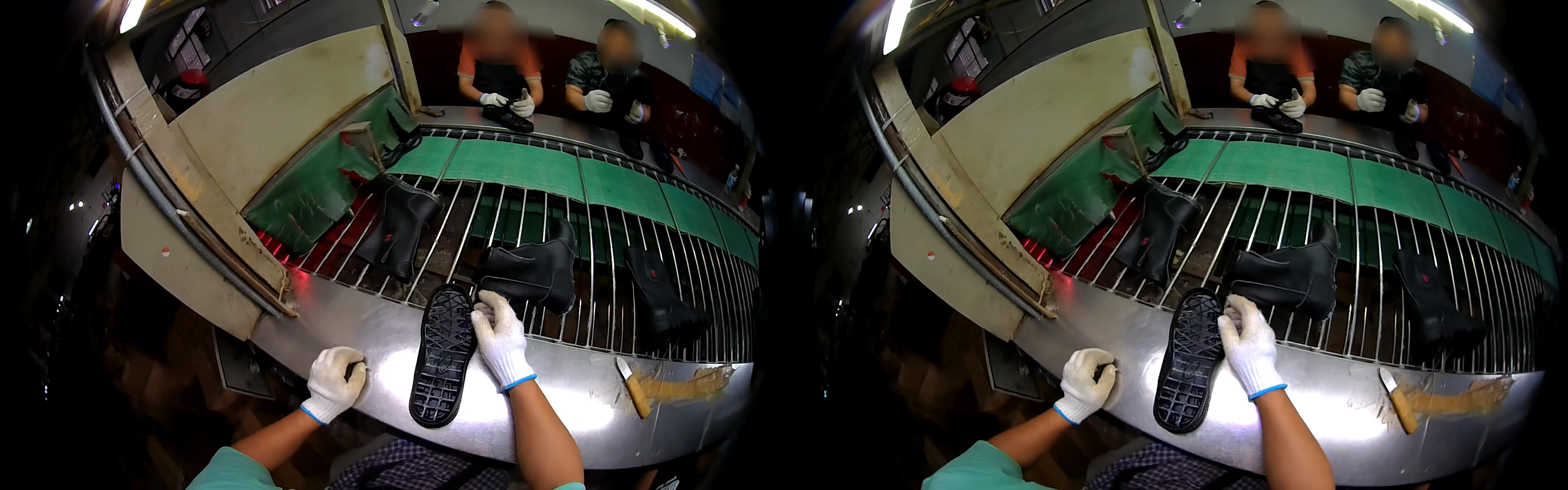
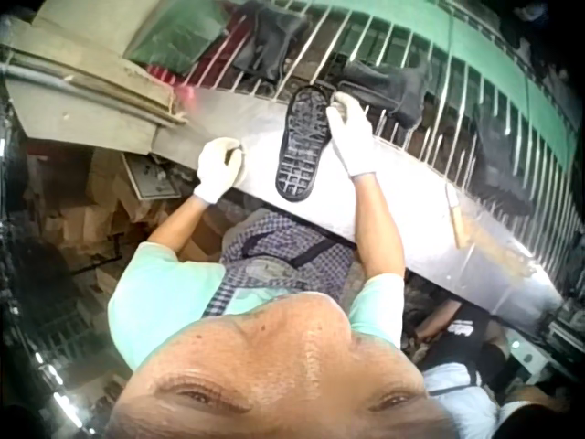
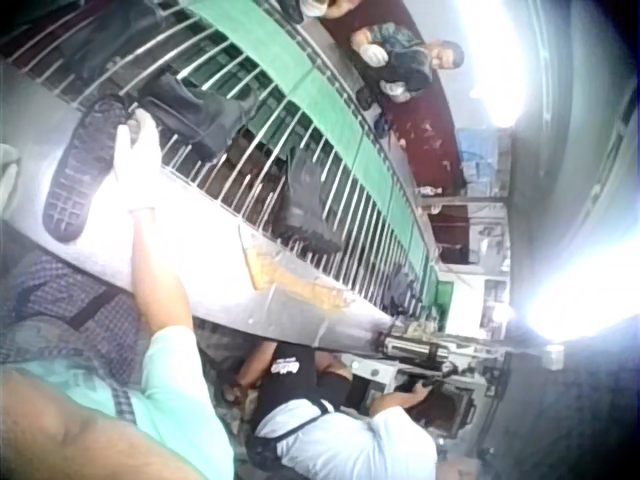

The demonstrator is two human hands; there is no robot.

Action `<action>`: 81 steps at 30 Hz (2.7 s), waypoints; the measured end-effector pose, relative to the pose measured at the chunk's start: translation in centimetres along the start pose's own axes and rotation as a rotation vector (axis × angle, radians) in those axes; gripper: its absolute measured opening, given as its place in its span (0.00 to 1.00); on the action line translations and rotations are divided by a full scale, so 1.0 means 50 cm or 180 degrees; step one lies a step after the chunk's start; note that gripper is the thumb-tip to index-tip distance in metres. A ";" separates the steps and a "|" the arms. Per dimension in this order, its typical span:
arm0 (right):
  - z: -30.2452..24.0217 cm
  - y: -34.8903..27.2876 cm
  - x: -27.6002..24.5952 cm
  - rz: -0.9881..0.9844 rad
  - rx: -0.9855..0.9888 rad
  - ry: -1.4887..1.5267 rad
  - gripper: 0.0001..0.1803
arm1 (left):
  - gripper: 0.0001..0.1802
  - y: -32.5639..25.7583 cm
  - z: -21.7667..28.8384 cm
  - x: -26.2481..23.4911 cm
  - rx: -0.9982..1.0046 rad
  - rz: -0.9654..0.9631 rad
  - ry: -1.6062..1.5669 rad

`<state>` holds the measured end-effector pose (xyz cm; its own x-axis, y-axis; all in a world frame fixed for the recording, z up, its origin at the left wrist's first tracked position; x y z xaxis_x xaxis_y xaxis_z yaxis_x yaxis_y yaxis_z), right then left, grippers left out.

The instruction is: The person picks up shoes one at a time from a conveyor belt, wipes the side of each shoe with a cloth, and places them back onto the belt.

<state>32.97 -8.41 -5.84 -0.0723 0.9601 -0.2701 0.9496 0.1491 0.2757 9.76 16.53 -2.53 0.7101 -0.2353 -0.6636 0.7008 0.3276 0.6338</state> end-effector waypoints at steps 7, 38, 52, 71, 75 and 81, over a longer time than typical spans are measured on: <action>-0.006 0.000 0.004 -0.0017 0.0068 0.0031 0.23 | 0.07 0.001 -0.002 -0.004 0.0072 0.0035 -0.0037; 0.004 0.000 0.024 -0.0053 0.0062 0.0056 0.23 | 0.06 0.010 -0.008 -0.015 -0.0076 -0.0024 0.0053; -0.019 -0.002 0.031 -0.0153 -0.0027 -0.0044 0.23 | 0.07 -0.007 -0.024 -0.015 0.0084 0.0012 0.0066; -0.007 0.009 0.009 -0.0292 0.0000 -0.0072 0.26 | 0.08 -0.020 -0.033 0.020 -0.0094 -0.0054 -0.0099; -0.038 0.005 0.015 -0.0343 0.0049 -0.0094 0.25 | 0.07 -0.015 -0.027 -0.002 0.0170 0.0037 0.0089; -0.009 0.002 0.003 -0.0161 0.0213 -0.0166 0.23 | 0.06 0.012 -0.004 -0.005 0.0020 -0.0004 0.0040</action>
<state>32.91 -8.16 -5.45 -0.1063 0.9379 -0.3303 0.9636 0.1792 0.1986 9.99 16.96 -2.03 0.7084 -0.2242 -0.6692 0.7020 0.3217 0.6354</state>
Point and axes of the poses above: each hand's wrist, its own y-axis towards the middle knuckle, its own x-axis out of the palm, z = x × y, the point moved 6 cm from there along y, towards the middle knuckle, and after that the axes turned 10 degrees about z, right-handed, at the moved point
